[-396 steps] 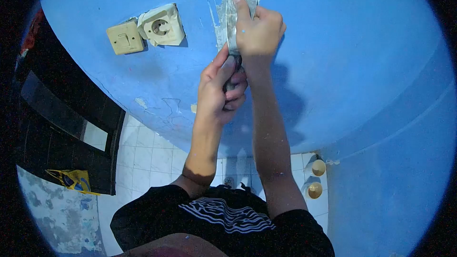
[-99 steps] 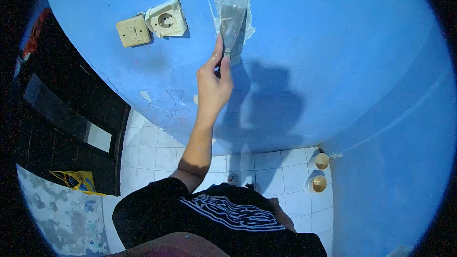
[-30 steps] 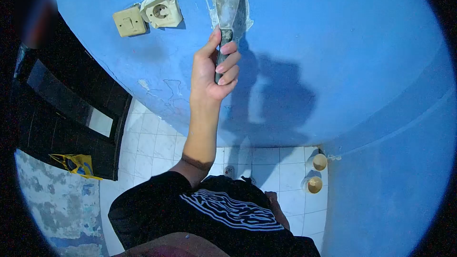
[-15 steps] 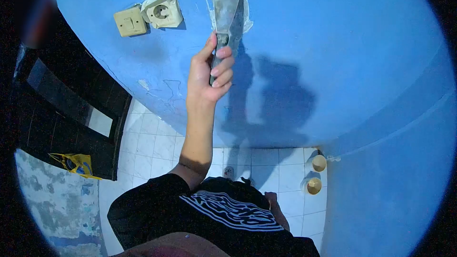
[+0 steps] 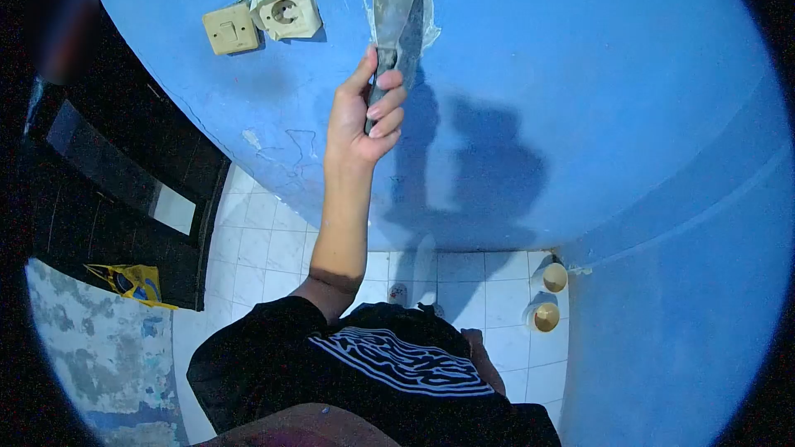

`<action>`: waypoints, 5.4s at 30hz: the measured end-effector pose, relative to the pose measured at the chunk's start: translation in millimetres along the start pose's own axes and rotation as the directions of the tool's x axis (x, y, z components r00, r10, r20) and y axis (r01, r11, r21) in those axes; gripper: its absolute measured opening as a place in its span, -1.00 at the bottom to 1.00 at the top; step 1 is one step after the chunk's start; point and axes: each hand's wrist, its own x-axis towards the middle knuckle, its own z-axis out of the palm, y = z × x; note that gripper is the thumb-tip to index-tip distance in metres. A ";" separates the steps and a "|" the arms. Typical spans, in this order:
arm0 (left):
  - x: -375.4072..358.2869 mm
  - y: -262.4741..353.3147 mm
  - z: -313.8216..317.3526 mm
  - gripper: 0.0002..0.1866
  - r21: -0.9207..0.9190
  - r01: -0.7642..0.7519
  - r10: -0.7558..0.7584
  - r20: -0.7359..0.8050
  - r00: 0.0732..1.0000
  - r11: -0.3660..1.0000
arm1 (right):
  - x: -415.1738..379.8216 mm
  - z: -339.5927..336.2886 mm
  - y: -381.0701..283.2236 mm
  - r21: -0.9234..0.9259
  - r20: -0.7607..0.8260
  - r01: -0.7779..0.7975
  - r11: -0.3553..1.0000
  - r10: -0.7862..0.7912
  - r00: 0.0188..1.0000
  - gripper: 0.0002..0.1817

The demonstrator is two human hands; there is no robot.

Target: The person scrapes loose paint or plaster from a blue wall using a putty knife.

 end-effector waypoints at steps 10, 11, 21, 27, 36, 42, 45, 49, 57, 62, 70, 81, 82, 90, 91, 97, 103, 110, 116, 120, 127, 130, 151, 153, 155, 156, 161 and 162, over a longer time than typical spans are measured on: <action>3.8 3.1 -9.0 -0.88 -0.042 0.046 -0.045 0.015 0.999 0.998 | 2.1 -4.2 -2.6 0.007 -0.023 -0.026 1.000 0.026 0.999 -0.68; 8.5 7.2 -5.1 -0.88 -0.026 0.073 -0.074 -0.005 0.997 0.997 | 2.2 -5.1 -3.0 0.010 -0.033 -0.025 1.000 0.026 0.999 -0.68; 9.6 4.0 3.3 -0.85 -0.008 0.039 -0.039 -0.002 0.999 0.999 | 4.8 -12.7 -5.2 0.032 -0.038 -0.051 0.998 0.052 0.998 -0.68; -1.9 10.3 -2.9 -0.85 0.037 0.022 -0.022 -0.014 1.000 0.999 | -4.1 10.7 -8.0 0.038 -0.307 0.038 0.999 -0.024 0.951 -0.72; 1.3 4.9 10.9 -0.79 0.138 -0.036 0.046 -0.071 0.996 0.990 | 7.4 1.9 4.7 0.090 -0.350 0.091 0.992 -0.054 0.935 -0.73; 0.0 7.6 11.2 -0.82 -0.023 0.073 -0.073 -0.002 0.997 0.997 | 4.7 4.2 3.2 0.139 -0.373 0.114 0.984 -0.054 0.926 -0.73; -2.8 2.9 7.6 -0.83 0.042 -0.009 0.011 -0.056 0.998 0.999 | 10.8 2.4 4.6 0.153 -0.385 0.144 0.978 -0.075 0.920 -0.73; 8.6 5.0 9.9 -0.75 0.114 -0.009 0.018 -0.080 0.997 0.993 | 24.0 -14.5 -4.1 0.010 -0.093 -0.103 0.995 0.103 0.990 -0.73; 2.6 4.7 2.0 -0.84 0.043 0.020 -0.019 -0.027 0.999 0.999 | -18.6 -140.2 -41.9 0.215 -0.183 -0.102 0.971 0.143 0.973 -0.74; 3.2 -1.9 15.4 -0.83 0.067 -0.025 0.028 -0.052 0.998 0.997 | -31.2 -148.7 -49.7 0.213 -0.237 -0.060 0.975 0.111 0.965 -0.72; 17.0 1.4 21.9 -0.80 0.063 -0.013 0.015 -0.032 0.999 0.998 | -48.7 -159.4 -63.5 0.196 -0.310 0.034 0.980 0.029 0.950 -0.68; 4.2 -3.2 19.2 -0.74 0.024 0.002 0.000 -0.064 0.998 1.000 | -27.9 -155.7 -67.2 0.158 -0.413 0.126 0.979 -0.050 0.909 -0.62; 3.9 -2.6 14.6 -0.74 0.028 -0.009 0.012 -0.093 0.996 1.000 | -25.0 -153.2 -69.8 0.316 -0.322 0.025 0.948 0.083 0.943 -0.63; 24.9 6.3 30.9 -0.65 0.163 0.009 -0.003 -0.038 0.999 0.987 | -34.4 -129.6 -43.2 0.390 -0.346 -0.069 0.918 0.216 0.913 -0.60; 19.5 2.7 25.3 -0.65 0.164 0.009 -0.003 -0.037 0.999 0.986 | -32.7 -125.2 -38.2 0.374 -0.352 -0.071 0.925 0.212 0.912 -0.60; 8.1 -7.3 21.4 -0.70 0.095 -0.024 0.040 -0.168 0.985 0.995 | 3.1 -80.2 -7.9 0.233 -0.473 -0.076 0.969 0.181 0.862 -0.61; 12.6 -11.2 16.8 -0.71 0.189 -0.089 0.106 -0.079 0.991 0.978 | -1.9 -386.9 -62.7 0.790 -0.499 0.098 0.605 0.542 0.677 -0.58; 3.6 -30.9 -3.5 -0.57 0.571 -0.161 0.309 -0.172 0.935 0.805 | -29.3 -756.5 -154.6 0.231 -0.969 0.790 0.568 0.205 0.136 -0.57; 6.3 -15.7 3.3 -0.58 0.601 -0.127 0.272 -0.157 0.949 0.789 | -73.1 -881.5 -212.2 0.539 -0.838 0.817 0.204 0.031 0.545 -0.64; -10.0 -15.4 -4.6 -0.58 0.616 -0.134 0.283 -0.150 0.947 0.776 | -54.4 -900.7 -224.3 0.441 -0.866 0.892 -0.103 0.215 0.452 -0.63; -158.6 -76.6 -302.5 -0.61 0.808 0.344 0.089 -0.434 0.896 0.479 | -47.4 -886.5 -234.5 0.481 -0.848 0.876 0.028 0.270 0.456 -0.63; -320.0 -110.0 -467.0 -0.69 0.498 0.855 0.143 -0.866 0.480 0.143 | -60.6 -901.7 -237.2 0.432 -0.881 0.900 0.057 0.242 0.407 -0.58; -490.3 -139.8 -514.2 -0.76 0.061 0.963 0.169 -0.980 0.108 -0.263 | -51.6 -898.4 -242.7 0.515 -0.809 0.857 0.000 0.331 0.486 -0.51; -485.5 -149.6 -532.4 -0.78 -0.012 0.983 0.158 -0.987 0.018 -0.182 | -52.6 -901.3 -242.8 0.491 -0.826 0.871 -0.007 0.314 0.468 -0.52; -503.6 -134.6 -533.9 -0.78 0.315 0.840 0.064 -0.923 0.380 -0.441 | -56.0 -904.4 -245.0 0.473 -0.838 0.881 -0.016 0.301 0.455 -0.52; -490.1 -114.6 -515.2 -0.77 0.577 0.533 -0.119 -0.740 0.662 -0.619 | -60.2 -908.5 -247.8 0.486 -0.826 0.874 -0.023 0.314 0.468 -0.53; -469.3 -126.9 -529.3 -0.76 0.425 0.899 0.088 -0.905 0.417 0.110 | -52.6 -904.8 -245.7 0.498 -0.801 0.864 -0.073 0.343 0.491 -0.54; -466.6 -128.3 -532.9 -0.74 0.426 0.903 0.070 -0.904 0.422 0.057 | -57.1 -909.9 -245.2 0.501 -0.803 0.862 -0.073 0.333 0.495 -0.54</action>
